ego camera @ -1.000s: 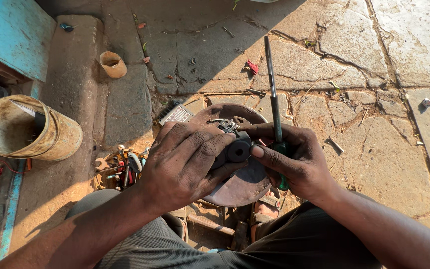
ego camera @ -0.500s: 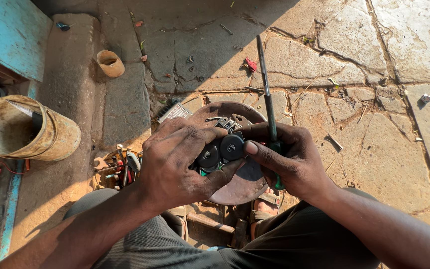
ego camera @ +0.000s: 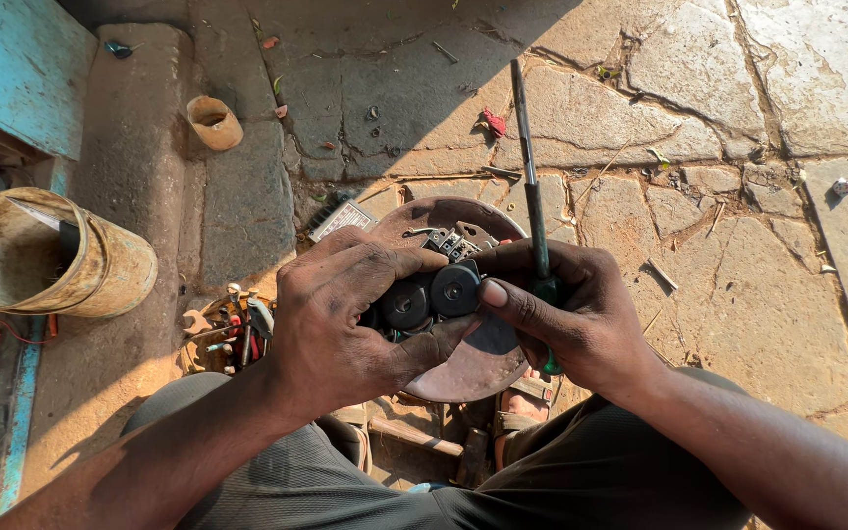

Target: The person disassembles a small electrical component, likely a fan capacitor, using a screwdriver and pliers. They remove the casing, strip wires, and manipulate internal coils and terminals while seated on a stool in a workshop.

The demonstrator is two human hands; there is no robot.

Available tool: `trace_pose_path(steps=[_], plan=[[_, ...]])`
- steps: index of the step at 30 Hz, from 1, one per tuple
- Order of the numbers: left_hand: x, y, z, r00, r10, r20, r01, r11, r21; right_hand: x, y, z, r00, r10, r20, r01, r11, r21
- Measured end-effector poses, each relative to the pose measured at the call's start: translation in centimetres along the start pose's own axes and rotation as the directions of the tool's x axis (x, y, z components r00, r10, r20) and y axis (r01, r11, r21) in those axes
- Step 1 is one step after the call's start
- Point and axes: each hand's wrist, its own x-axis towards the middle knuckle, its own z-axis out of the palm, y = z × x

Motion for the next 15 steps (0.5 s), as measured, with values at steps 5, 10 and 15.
trace_pose_path(steps=[5, 10, 15], plan=[[0.0, 0.0, 0.1, 1.0, 0.001, -0.006, -0.001, 1.0, -0.016, -0.1, 0.0, -0.1, 1.0, 0.014, -0.013, -0.014, 1.0, -0.002], [-0.3, -0.8, 0.3, 0.975, -0.184, 0.124, 0.203, 0.965, -0.166, 0.6, 0.7, 0.1, 0.995, 0.097, -0.007, -0.095, 0.985, 0.145], [-0.9, -2.0, 1.2, 0.766, -0.509, 0.393, 0.642, 0.643, -0.419, 1.3, 1.6, 0.3, 0.98, 0.201, 0.006, -0.196, 0.95, 0.244]])
